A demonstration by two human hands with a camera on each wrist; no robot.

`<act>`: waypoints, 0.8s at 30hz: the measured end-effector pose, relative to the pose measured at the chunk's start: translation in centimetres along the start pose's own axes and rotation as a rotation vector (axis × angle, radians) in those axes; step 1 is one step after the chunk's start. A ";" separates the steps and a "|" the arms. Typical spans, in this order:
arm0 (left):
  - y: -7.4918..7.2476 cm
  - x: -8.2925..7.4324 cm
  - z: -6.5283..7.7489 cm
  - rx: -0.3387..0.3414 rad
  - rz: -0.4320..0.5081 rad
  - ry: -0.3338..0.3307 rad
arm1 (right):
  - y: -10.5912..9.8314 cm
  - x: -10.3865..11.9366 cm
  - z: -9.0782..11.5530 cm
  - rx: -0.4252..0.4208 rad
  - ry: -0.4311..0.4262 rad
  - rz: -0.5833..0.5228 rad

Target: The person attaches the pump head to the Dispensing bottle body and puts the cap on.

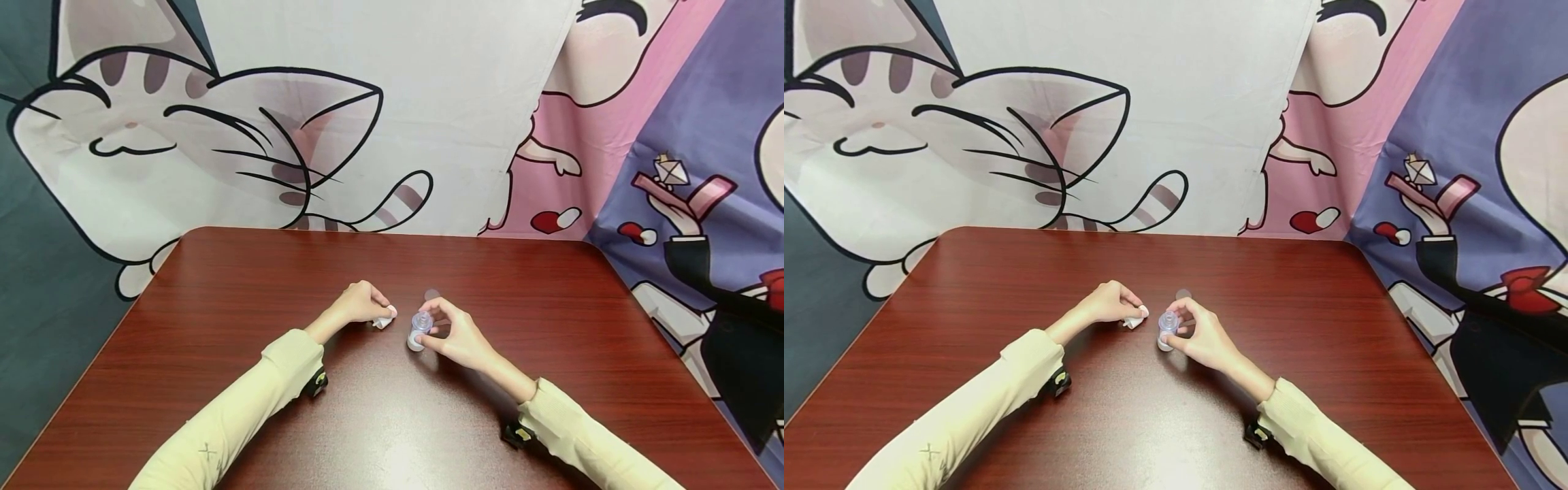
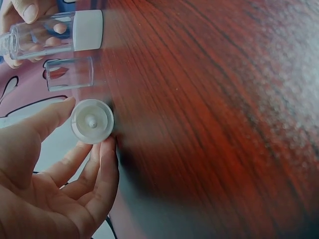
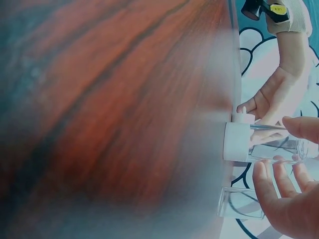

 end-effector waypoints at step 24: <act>0.3 -0.3 -0.2 0.010 -0.042 0.013 | -0.1 1.7 0.2 0.008 0.010 -0.014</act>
Point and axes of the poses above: each hand's wrist, its own z-axis away from the middle knuckle, its own y-axis out of the palm, x = y × z, the point moved 9 cm from there along -z, towards the middle knuckle, and after that the axes turned 2 degrees about -y, right-handed, at the moved point
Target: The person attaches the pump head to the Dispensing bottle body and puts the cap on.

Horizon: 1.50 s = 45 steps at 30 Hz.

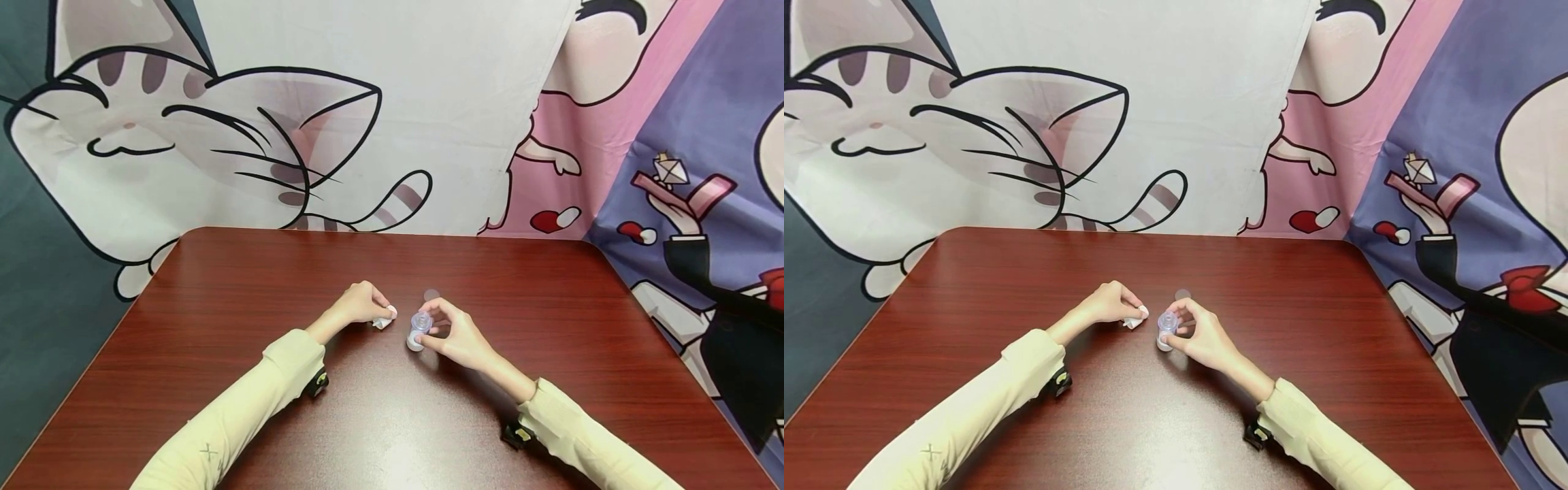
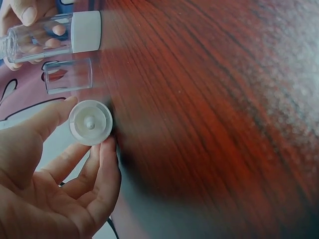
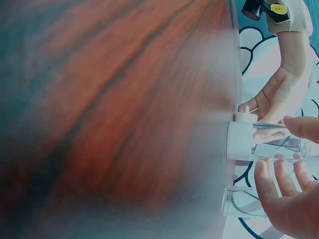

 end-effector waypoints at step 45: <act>-0.1 0.6 0.2 -0.008 0.158 -0.035 | -0.4 1.8 0.3 0.011 0.034 -0.008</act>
Point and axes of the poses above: each hand's wrist, its own z-axis away from the middle knuckle, its own y-axis out of the palm, x = y × z, the point moved 9 cm from there along -z, towards the middle knuckle, and after that the axes turned 2 degrees about -y, right-handed, at the moved point
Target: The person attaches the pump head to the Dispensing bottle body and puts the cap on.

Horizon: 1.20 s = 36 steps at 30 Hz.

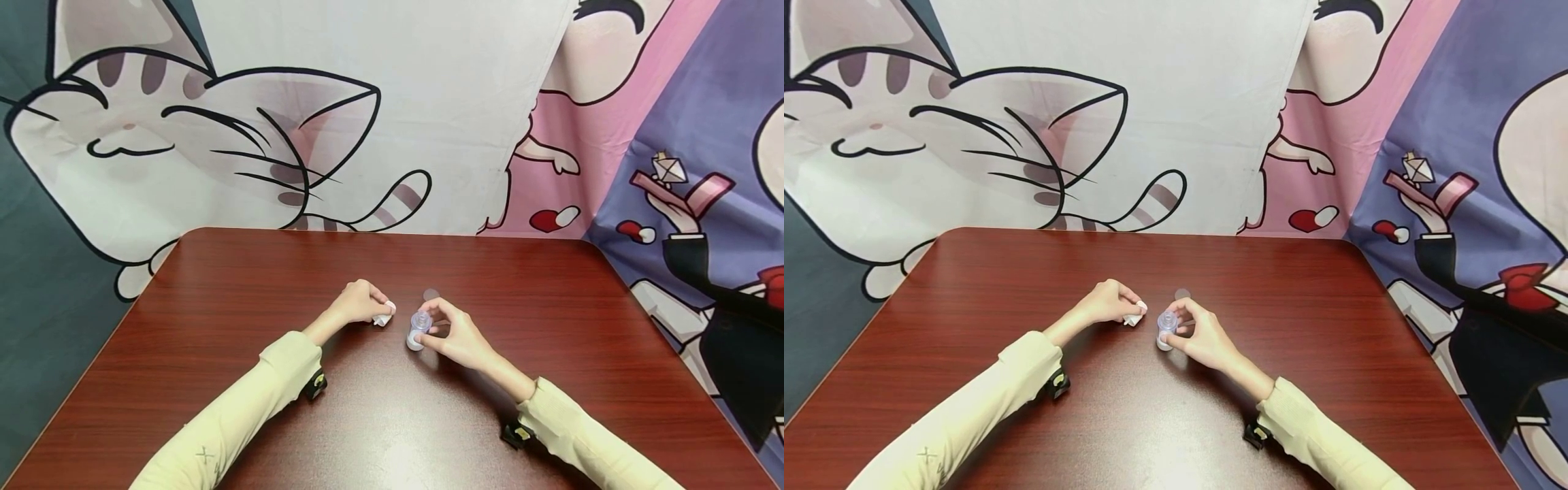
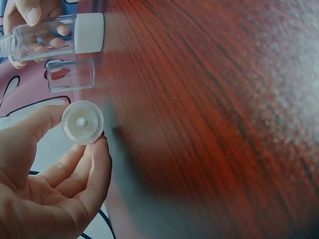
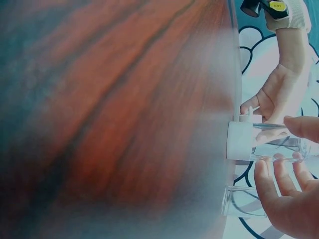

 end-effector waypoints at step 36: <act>0.0 0.7 0.3 0.037 0.269 -0.037 | 0.1 0.0 0.0 0.015 0.014 -0.017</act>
Point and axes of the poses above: each hand's wrist, its own z-axis away from the middle knuckle, its own y-axis out of the palm, x = y × z, the point moved 9 cm from there along -z, towards the middle knuckle, and after that the axes turned 2 degrees about -y, right-handed, at the moved point
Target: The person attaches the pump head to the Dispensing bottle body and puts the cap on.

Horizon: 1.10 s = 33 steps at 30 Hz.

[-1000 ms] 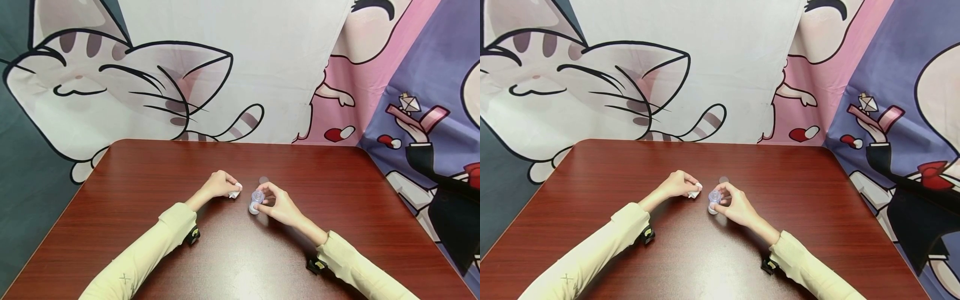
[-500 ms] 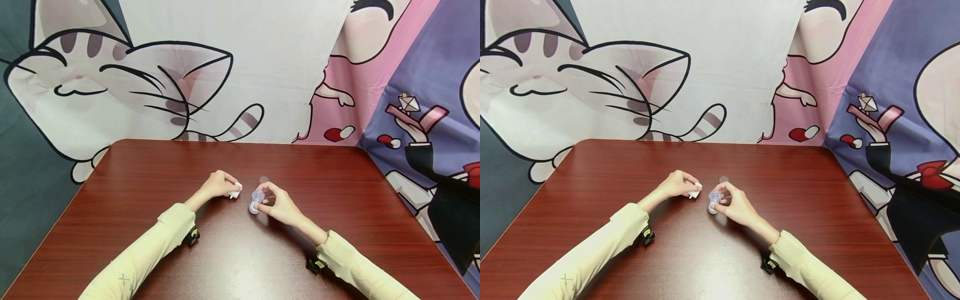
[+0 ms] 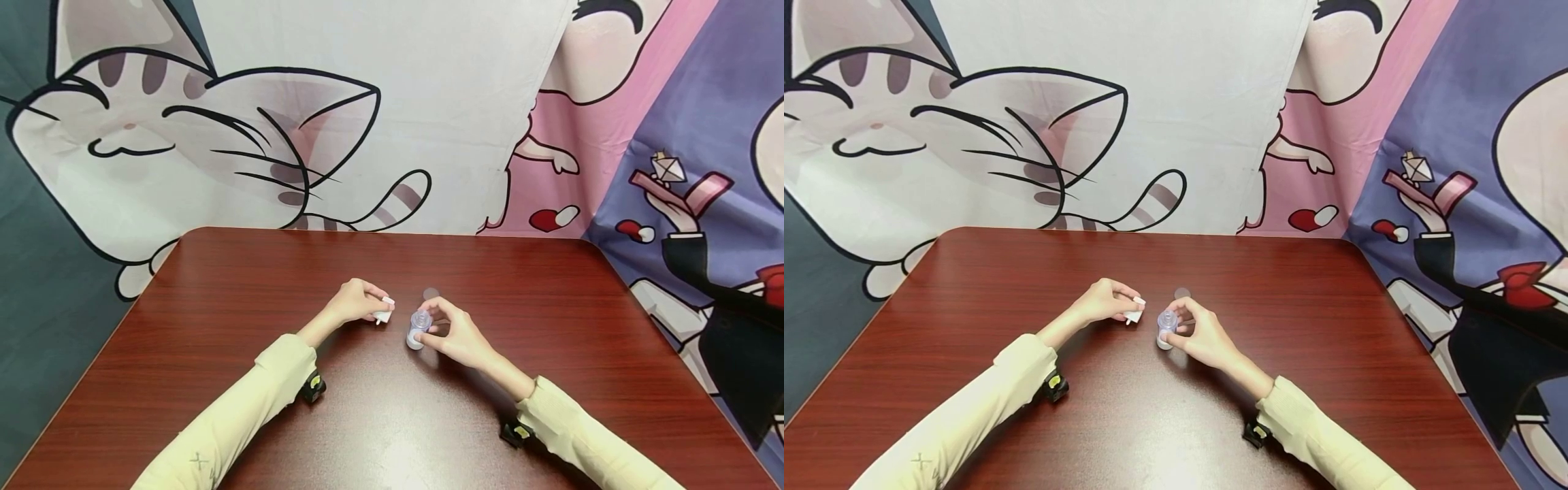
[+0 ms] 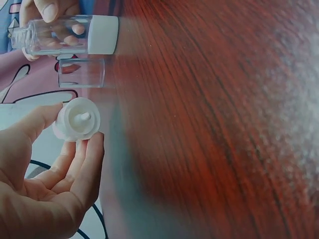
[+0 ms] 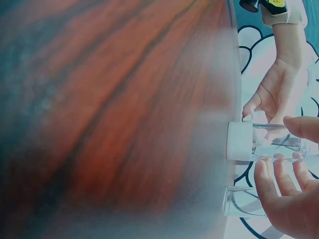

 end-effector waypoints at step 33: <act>0.6 -1.1 0.9 0.051 0.177 -0.033 | 0.0 -0.3 0.0 0.001 0.010 -0.020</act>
Point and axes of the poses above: each hand's wrist, its own z-axis away from the middle knuckle, its own y-axis out of the palm, x = y × z, the point moved 9 cm from there along -z, towards the middle knuckle, and after that the axes turned 2 degrees about -y, right-handed, at the moved point
